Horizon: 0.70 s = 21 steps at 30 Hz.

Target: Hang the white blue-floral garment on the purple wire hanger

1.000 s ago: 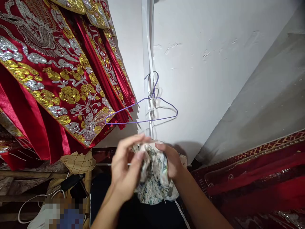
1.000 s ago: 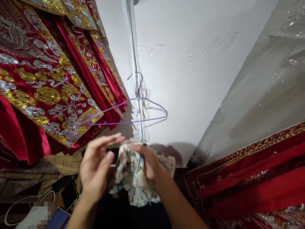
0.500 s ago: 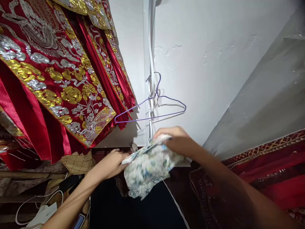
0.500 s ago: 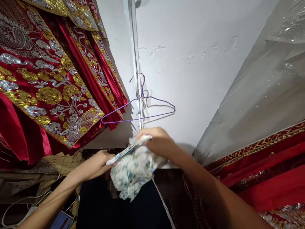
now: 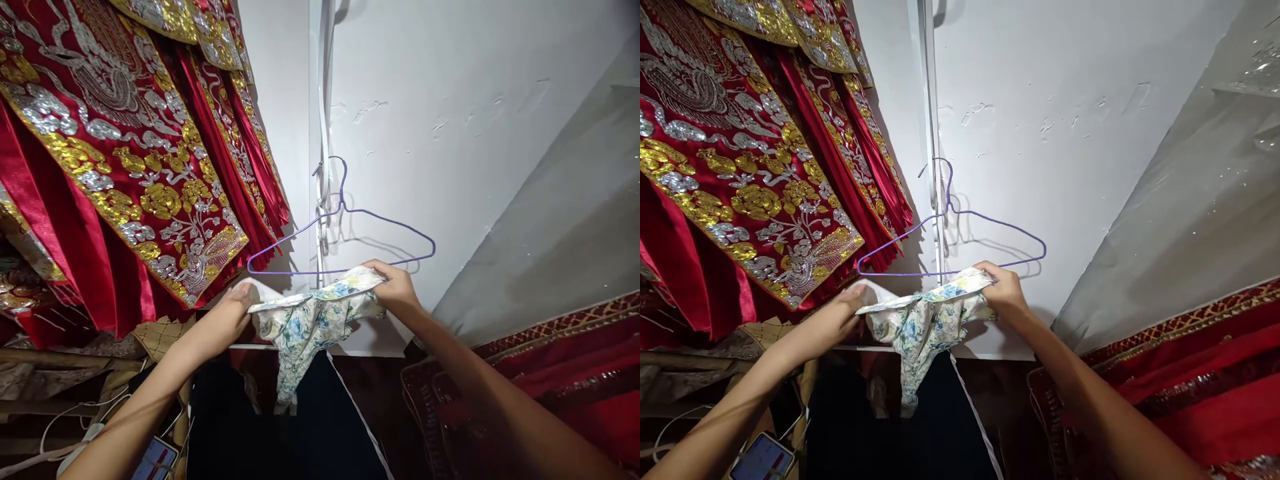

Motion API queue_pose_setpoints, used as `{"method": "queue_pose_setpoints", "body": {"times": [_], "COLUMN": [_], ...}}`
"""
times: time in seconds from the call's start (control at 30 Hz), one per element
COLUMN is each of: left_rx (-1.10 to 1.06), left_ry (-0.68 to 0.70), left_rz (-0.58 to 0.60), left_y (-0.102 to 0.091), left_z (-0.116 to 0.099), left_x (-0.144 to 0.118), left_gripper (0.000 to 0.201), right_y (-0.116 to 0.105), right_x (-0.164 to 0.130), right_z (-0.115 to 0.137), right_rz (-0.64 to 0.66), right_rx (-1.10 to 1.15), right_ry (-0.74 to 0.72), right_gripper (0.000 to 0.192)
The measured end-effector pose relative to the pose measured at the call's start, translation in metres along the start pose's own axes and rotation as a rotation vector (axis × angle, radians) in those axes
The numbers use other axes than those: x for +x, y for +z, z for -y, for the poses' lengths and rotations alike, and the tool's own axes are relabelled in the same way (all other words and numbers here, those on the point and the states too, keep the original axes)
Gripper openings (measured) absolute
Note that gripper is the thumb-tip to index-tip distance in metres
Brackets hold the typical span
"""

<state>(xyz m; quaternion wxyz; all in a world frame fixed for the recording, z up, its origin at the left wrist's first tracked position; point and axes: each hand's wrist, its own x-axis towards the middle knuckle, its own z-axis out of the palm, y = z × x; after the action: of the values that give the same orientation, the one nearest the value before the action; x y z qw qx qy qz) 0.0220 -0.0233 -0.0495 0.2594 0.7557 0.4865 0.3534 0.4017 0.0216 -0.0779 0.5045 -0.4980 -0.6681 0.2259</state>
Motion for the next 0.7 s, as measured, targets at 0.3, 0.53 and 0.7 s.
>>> {"method": "queue_pose_setpoints", "body": {"times": [0.3,0.53,0.7], "left_rx": [0.224,-0.021,0.119], "left_ry": [0.277,0.208,0.237], "left_rz": [-0.227,-0.166,-0.098], "left_y": [-0.013,0.010,0.001], "left_z": [-0.080,-0.078,-0.073], "left_x": [0.055,0.088,0.090], "left_gripper": [0.019,0.031,0.034], "right_y": [-0.032,-0.016,-0.047], "right_x": [-0.013,-0.036,-0.029], "right_z": [0.038,0.030,0.037], "right_rz": [-0.009,0.124,-0.224], "right_rx": [0.057,0.196,0.100], "right_ry": [0.050,0.058,0.062], "right_gripper": [0.003,0.047,0.105]}}
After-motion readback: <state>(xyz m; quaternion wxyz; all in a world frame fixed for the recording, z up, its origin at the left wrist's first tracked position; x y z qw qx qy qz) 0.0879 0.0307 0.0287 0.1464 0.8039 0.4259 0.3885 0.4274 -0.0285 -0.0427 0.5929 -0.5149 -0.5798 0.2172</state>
